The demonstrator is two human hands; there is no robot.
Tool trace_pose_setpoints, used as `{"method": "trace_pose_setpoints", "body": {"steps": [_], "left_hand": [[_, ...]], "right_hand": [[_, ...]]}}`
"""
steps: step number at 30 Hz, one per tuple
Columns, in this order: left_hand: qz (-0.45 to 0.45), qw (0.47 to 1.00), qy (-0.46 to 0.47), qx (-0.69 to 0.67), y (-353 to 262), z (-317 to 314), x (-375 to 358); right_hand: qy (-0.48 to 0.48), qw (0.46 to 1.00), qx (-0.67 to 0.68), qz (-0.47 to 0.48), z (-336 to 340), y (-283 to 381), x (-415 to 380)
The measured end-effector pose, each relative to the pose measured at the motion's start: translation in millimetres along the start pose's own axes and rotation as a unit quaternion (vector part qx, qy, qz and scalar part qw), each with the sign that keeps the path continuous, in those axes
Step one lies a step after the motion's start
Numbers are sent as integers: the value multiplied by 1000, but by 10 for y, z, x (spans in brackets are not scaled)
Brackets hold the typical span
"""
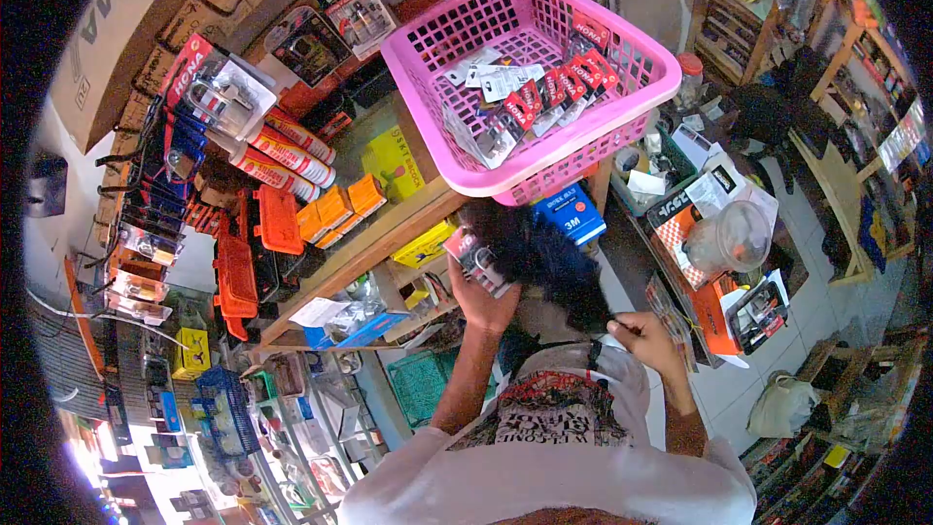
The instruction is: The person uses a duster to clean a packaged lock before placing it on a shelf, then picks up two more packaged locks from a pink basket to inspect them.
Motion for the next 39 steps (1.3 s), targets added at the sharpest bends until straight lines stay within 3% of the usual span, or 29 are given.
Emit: {"method": "trace_pose_setpoints", "body": {"steps": [3, 4, 7, 9, 13, 16, 19, 22, 28, 31, 32, 33, 34, 35, 38, 39], "left_hand": [[-68, 997, -8, 34, -64, -80, 59], [-42, 998, -32, -14, -36, -69, 39], [-32, 999, 20, 5, -28, -86, 32], [-42, 998, -10, -41, -65, 122, 127], [-39, 999, -8, 35, -34, 2, -2], [-52, 998, -39, -19, -53, 73, 82], [-88, 994, -61, 20, -125, 158, 86], [-93, 989, 34, 106, -120, -106, 37], [-55, 998, -28, -34, -123, 216, -89], [-35, 999, 14, 9, -72, -139, -116], [11, 982, 48, -183, -36, -137, -122], [61, 925, 64, -369, 0, -152, -137], [10, 982, 28, -187, -51, -89, -133], [-43, 999, -10, 2, -122, -62, -151], [-49, 999, -2, -13, -125, -109, -186], [-49, 999, 1, -17, -127, -120, -187]], "right_hand": [[32, 999, 11, -11, -43, -66, -4], [17, 1000, 12, -11, -25, -80, 7], [27, 999, 30, -32, -49, -116, -40], [34, 999, 19, -34, -22, -98, -48], [20, 1000, -23, -1, 48, 11, -39], [45, 999, -19, -16, -5, -44, -58], [40, 999, -33, -6, 2, -11, -68], [65, 998, -23, 9, -43, 6, -108], [34, 999, -10, -15, -68, -69, -109], [43, 999, -7, 5, -110, -98, -132], [48, 999, -6, 10, -128, -102, -148], [39, 999, -1, -6, -124, -77, -145], [32, 999, 4, -22, -125, -18, -136], [25, 999, 9, -38, -127, 3, -136], [100, 993, 11, -61, -242, -99, -152], [80, 996, 7, -46, -223, -52, -150]]}}
Point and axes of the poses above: each hand's wrist, its own x-axis towards the middle knuckle, its own z-axis out of the back of the hand, y = z × x, the point moved 8 cm from there along x, towards the middle knuckle, and after that the axes turned 5 degrees about z, right-handed, at the moved point
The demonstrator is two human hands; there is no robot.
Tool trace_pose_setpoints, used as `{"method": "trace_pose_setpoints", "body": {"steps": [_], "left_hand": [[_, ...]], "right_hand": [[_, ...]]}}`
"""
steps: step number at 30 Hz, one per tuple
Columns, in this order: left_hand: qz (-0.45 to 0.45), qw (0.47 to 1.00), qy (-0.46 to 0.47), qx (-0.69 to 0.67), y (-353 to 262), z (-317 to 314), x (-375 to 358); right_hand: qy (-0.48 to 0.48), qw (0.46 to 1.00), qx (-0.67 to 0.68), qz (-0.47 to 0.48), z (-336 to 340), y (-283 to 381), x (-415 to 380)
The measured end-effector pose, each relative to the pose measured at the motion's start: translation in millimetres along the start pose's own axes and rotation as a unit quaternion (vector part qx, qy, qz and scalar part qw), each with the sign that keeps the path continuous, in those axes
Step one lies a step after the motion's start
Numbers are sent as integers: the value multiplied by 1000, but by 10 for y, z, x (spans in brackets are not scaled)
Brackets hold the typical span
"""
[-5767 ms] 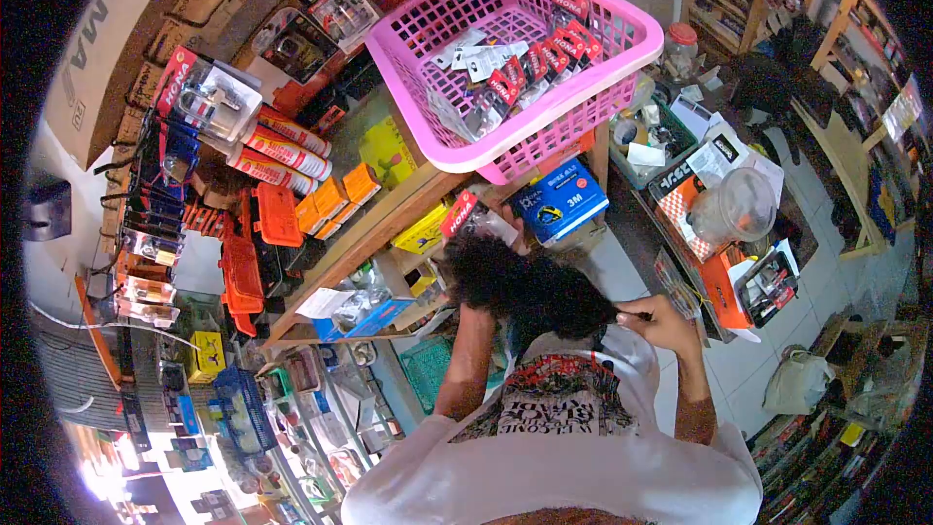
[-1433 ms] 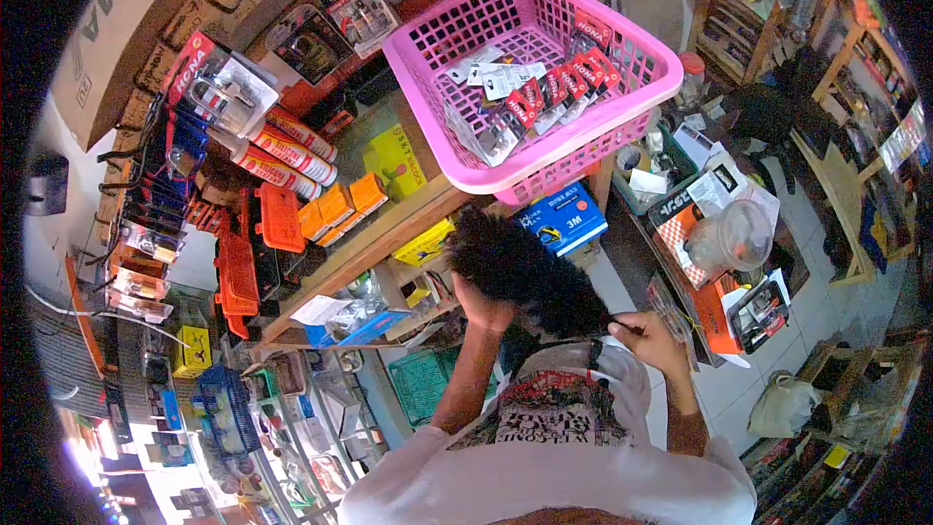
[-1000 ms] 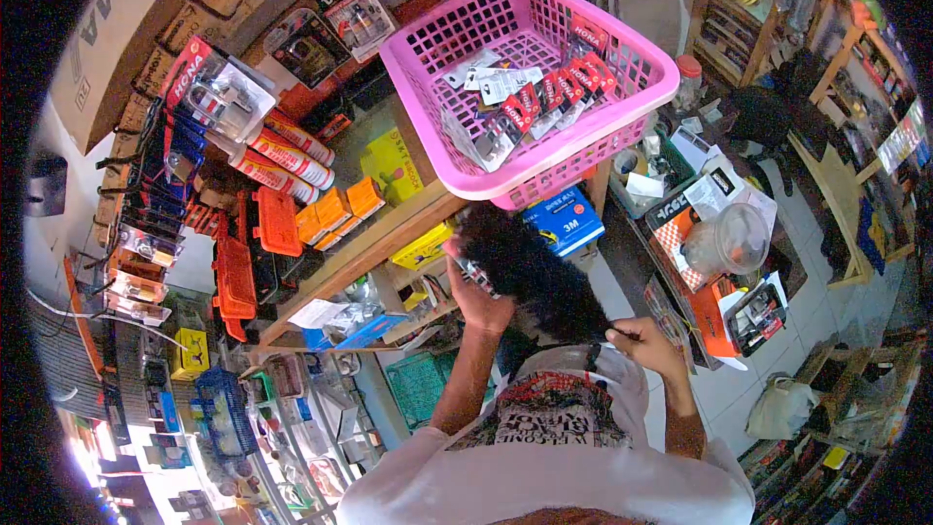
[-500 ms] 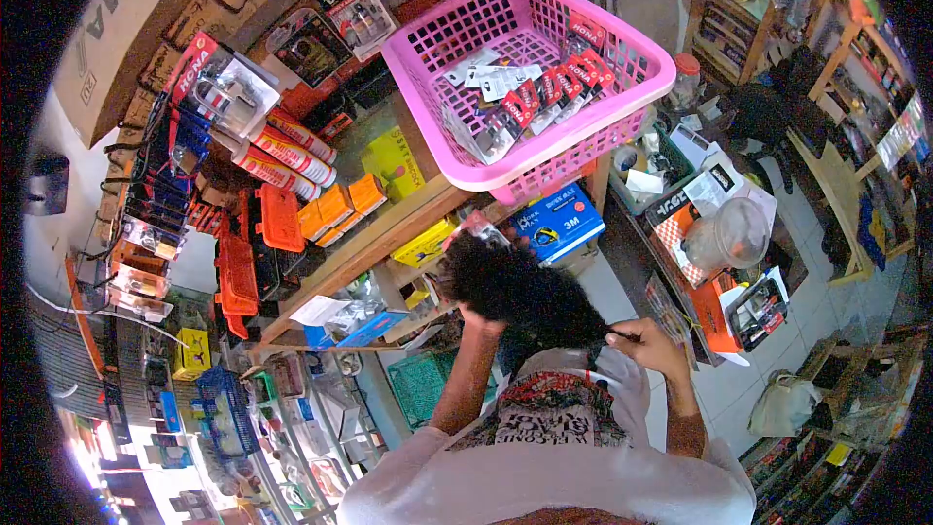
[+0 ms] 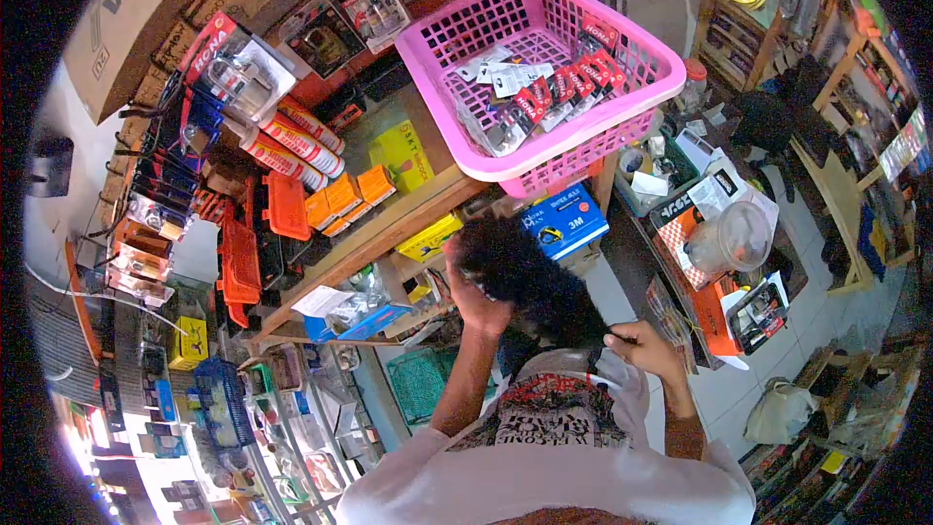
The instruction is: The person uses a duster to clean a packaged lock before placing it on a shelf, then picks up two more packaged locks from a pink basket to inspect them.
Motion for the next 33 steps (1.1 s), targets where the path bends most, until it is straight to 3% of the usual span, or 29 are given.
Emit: {"method": "trace_pose_setpoints", "body": {"steps": [2, 6, 9, 12, 15, 18, 21, 23, 25, 27, 30, 31, 32, 33], "left_hand": [[1, 1000, -19, -12, -18, 168, 51], [4, 999, -34, -12, 15, 125, 20], [-34, 999, 15, -12, -36, 248, 67], [11, 987, -157, -18, -6, 66, -159], [5, 999, 45, 9, -35, 78, 25], [-55, 998, 32, -11, -126, 278, 114], [31, 996, 40, -66, -74, 192, 14], [70, 963, 116, -232, -49, 137, 24], [87, 941, 139, -295, -52, 297, 38], [78, 959, 121, -243, -55, 523, -9], [46, 987, 120, -100, -52, 189, -155], [118, 943, 83, -299, 4, 479, -75], [185, 854, 42, -484, 35, 932, 51], [169, 863, 31, -475, 14, 990, 99]], "right_hand": [[-41, 999, -9, 30, 43, 129, -10], [-9, 999, 17, 26, -14, 97, 2], [3, 1000, 10, 27, -24, -53, 25], [-22, 999, -10, 38, -2, -31, 39], [11, 1000, 13, 27, -74, -14, 25], [-5, 1000, 19, 14, -60, 1, 11], [-4, 1000, 4, -1, -60, -93, 33], [42, 999, -16, -16, -101, -165, 32], [49, 998, -24, 24, -96, -86, 33], [42, 997, -22, 62, -97, 0, 33], [27, 995, -7, 97, -122, 114, 42], [33, 995, -5, 97, -120, 145, 37], [39, 994, -4, 98, -123, 166, 40], [20, 995, -7, 95, -102, 172, 49]]}}
Point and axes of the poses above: each hand's wrist, its own x-axis towards the middle knuckle, its own z-axis out of the back of the hand, y = z × x, the point moved 8 cm from there along x, towards the middle knuckle, and after that the axes turned 5 degrees about z, right-handed, at the moved point
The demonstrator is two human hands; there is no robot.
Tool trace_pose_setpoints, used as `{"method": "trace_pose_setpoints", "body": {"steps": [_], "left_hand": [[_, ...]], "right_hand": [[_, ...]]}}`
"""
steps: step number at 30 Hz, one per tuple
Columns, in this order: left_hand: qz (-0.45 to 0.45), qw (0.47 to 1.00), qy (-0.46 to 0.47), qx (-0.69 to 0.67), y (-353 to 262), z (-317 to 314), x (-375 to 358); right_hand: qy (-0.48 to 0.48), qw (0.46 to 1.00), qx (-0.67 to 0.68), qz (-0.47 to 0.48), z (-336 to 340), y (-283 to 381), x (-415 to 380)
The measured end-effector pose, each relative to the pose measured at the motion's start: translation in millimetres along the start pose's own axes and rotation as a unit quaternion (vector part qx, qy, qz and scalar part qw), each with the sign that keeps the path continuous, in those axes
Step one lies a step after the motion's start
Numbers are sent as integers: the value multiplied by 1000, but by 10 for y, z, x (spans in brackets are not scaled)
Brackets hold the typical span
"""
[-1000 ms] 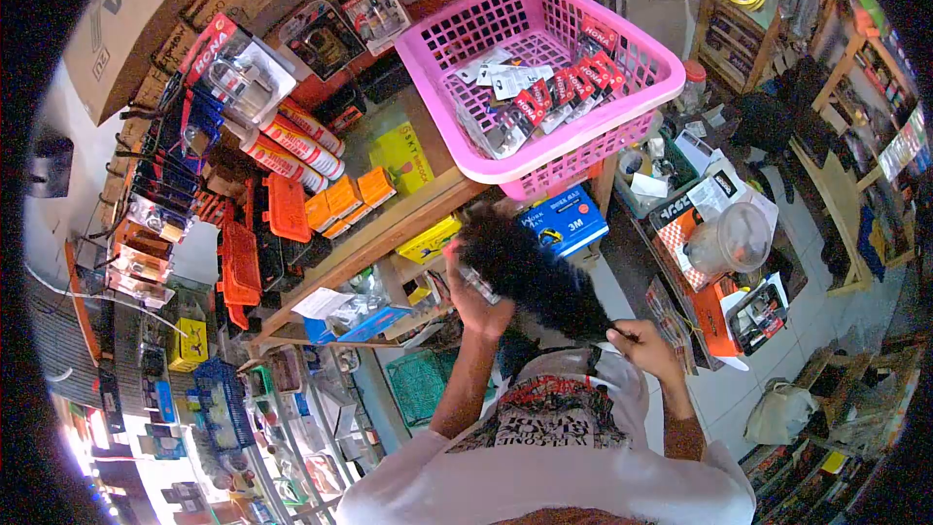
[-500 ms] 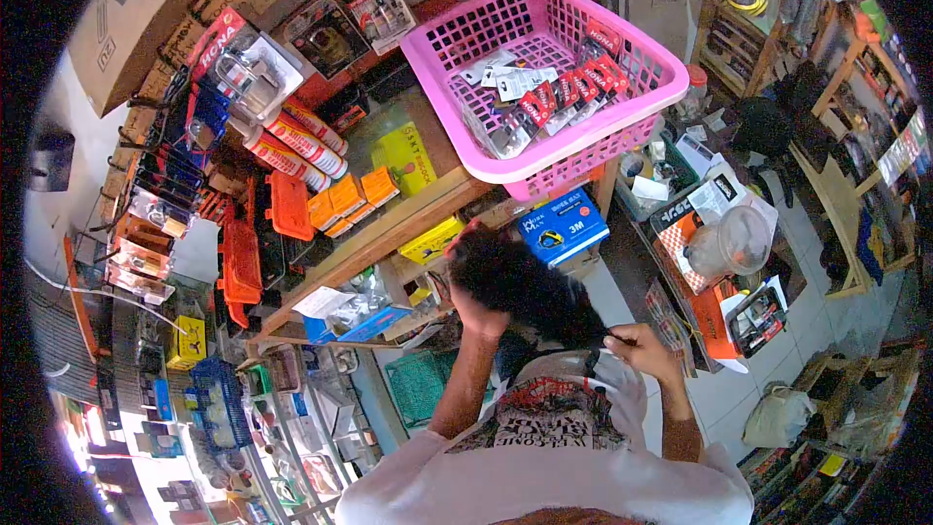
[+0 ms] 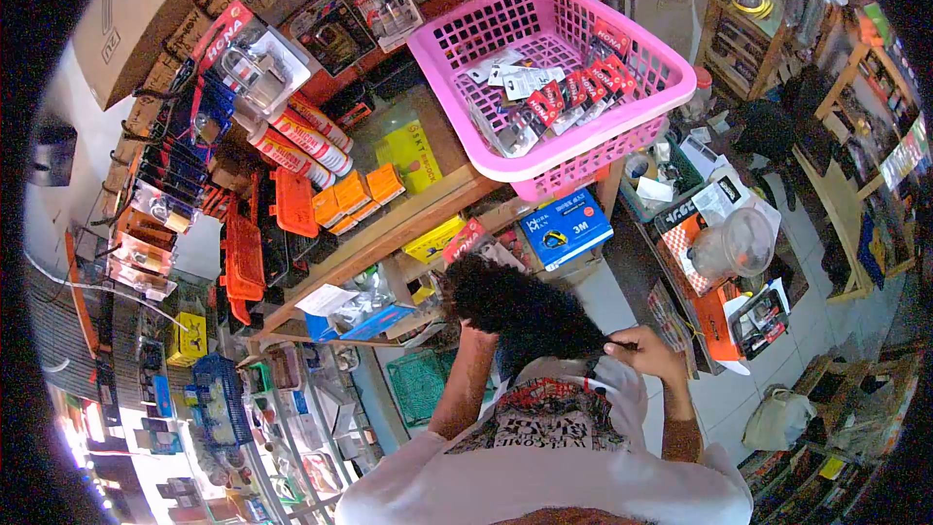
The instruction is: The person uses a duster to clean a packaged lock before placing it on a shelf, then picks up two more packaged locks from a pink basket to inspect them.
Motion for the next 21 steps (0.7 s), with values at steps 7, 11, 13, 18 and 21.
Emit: {"method": "trace_pose_setpoints", "body": {"steps": [7, 11, 13, 18, 21], "left_hand": [[-89, 907, 36, 410, 69, -227, 114], [-131, 921, 9, 366, 531, -577, 107], [-218, 834, -86, 499, 861, -782, -1], [-7, 962, 142, 234, 197, -448, 160], [-117, 931, -1, 345, 447, -482, 92]], "right_hand": [[34, 998, -7, -58, -21, -257, -34], [-36, 999, -18, -35, 86, -102, 14], [4, 999, -3, -44, 52, -185, 14], [0, 999, -35, -33, 46, -165, 36], [24, 998, -30, -53, -14, -251, 21]]}}
Point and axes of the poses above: each hand's wrist, its own x-axis towards the middle knuckle, its own z-axis out of the back of the hand, y = z × x, the point moved 8 cm from there along x, towards the middle knuckle, and after that the axes turned 5 degrees about z, right-handed, at the moved point
